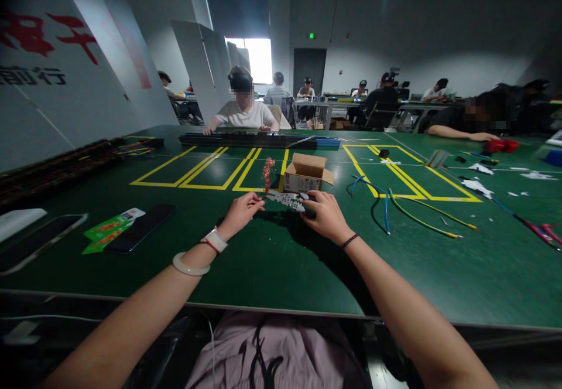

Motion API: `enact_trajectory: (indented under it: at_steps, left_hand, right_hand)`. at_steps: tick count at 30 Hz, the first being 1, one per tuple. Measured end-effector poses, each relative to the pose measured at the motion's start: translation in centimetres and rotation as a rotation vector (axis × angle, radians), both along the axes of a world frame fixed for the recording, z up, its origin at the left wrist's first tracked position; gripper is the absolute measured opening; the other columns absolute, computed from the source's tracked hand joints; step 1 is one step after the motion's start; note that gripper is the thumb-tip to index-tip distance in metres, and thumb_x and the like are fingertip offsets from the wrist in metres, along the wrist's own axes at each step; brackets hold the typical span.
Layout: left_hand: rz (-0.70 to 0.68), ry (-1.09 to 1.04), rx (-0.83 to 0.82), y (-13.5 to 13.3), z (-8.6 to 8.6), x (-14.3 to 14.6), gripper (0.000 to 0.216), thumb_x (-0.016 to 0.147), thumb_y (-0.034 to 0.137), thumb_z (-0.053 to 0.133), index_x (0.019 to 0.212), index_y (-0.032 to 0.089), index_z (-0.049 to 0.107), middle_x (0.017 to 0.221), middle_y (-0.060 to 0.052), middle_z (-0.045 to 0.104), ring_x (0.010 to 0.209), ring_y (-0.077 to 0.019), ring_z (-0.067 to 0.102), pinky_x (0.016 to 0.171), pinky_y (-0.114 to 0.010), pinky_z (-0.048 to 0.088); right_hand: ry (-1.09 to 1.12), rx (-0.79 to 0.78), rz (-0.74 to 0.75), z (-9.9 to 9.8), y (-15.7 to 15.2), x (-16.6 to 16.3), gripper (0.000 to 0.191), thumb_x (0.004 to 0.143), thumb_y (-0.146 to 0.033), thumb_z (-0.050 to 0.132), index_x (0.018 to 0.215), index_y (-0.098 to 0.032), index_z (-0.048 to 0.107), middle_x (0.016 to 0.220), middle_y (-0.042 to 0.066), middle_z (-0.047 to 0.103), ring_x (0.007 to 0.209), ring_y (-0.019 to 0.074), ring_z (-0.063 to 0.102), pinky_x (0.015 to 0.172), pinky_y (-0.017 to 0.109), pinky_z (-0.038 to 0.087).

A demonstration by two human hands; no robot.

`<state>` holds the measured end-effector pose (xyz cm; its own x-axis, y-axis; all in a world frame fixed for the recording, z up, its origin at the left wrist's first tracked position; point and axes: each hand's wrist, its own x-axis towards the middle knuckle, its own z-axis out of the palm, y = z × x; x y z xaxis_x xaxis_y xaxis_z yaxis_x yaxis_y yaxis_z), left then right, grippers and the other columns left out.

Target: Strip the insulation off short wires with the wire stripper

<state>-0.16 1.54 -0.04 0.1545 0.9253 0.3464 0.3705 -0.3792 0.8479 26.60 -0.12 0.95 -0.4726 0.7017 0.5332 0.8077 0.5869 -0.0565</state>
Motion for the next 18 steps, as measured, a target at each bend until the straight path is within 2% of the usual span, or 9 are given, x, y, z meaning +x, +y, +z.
enact_trajectory:
  at_steps: [3, 5, 9, 12, 16, 18]
  left_hand:
    - [-0.017, 0.010, -0.016, 0.0, 0.0, -0.1, 0.011, 0.083, 0.025, 0.059, 0.078, 0.017, 0.055, 0.077, -0.004, 0.066, 0.076, -0.0190, 0.069, 0.050, -0.020, 0.045]
    - [-0.021, 0.003, -0.027, 0.0, -0.1, -0.2, 0.011, 0.083, 0.026, 0.058, 0.079, 0.018, 0.054, 0.077, -0.004, 0.066, 0.077, -0.0200, 0.069, 0.047, -0.019, 0.043]
    - [-0.035, -0.002, -0.019, 0.0, 0.0, -0.3, 0.012, 0.083, 0.029, 0.059, 0.080, 0.018, 0.054, 0.078, -0.005, 0.066, 0.075, -0.0203, 0.069, 0.043, -0.018, 0.041]
    - [-0.038, -0.015, 0.012, 0.0, 0.2, -0.4, 0.015, 0.083, 0.031, 0.059, 0.080, 0.017, 0.055, 0.078, -0.005, 0.067, 0.065, -0.0161, 0.065, 0.043, -0.018, 0.041]
    - [-0.046, -0.054, 0.051, 0.1, 0.4, -0.4, 0.018, 0.083, 0.033, 0.061, 0.080, 0.017, 0.054, 0.076, -0.004, 0.068, 0.047, -0.0088, 0.052, 0.043, -0.019, 0.040]
    - [-0.045, -0.081, 0.063, 0.0, 0.4, -0.4, 0.020, 0.083, 0.035, 0.061, 0.079, 0.017, 0.054, 0.075, -0.003, 0.068, 0.044, -0.0072, 0.048, 0.042, -0.018, 0.038]
  right_hand:
    - [0.053, -0.044, 0.016, 0.0, -0.1, -0.2, 0.026, 0.083, -0.038, 0.059, 0.100, -0.022, 0.070, 0.117, 0.012, 0.062, 0.104, 0.0279, 0.057, 0.086, 0.042, 0.045]
    - [0.149, -0.132, 0.055, 0.0, -0.1, -0.3, 0.025, 0.083, -0.040, 0.059, 0.096, -0.021, 0.070, 0.112, 0.011, 0.064, 0.100, 0.0251, 0.059, 0.085, 0.038, 0.046]
    - [0.382, -0.387, 0.048, 0.1, 0.0, -0.4, 0.029, 0.075, -0.047, 0.067, 0.085, -0.020, 0.064, 0.087, 0.003, 0.066, 0.078, 0.0179, 0.059, 0.070, 0.030, 0.045]
    - [0.601, -0.629, 0.095, 0.2, -0.1, -0.6, 0.035, 0.068, -0.049, 0.072, 0.077, -0.019, 0.056, 0.071, -0.002, 0.062, 0.065, 0.0131, 0.055, 0.059, 0.025, 0.040]
    - [0.871, -0.993, 0.190, 0.5, -0.6, -1.1, 0.036, 0.067, -0.047, 0.075, 0.077, -0.019, 0.053, 0.075, -0.001, 0.066, 0.064, 0.0119, 0.059, 0.058, 0.024, 0.044]
    - [0.962, -1.127, 0.222, 0.6, -0.9, -1.2, 0.035, 0.066, -0.044, 0.076, 0.078, -0.019, 0.054, 0.082, 0.002, 0.069, 0.066, 0.0129, 0.063, 0.058, 0.024, 0.047]
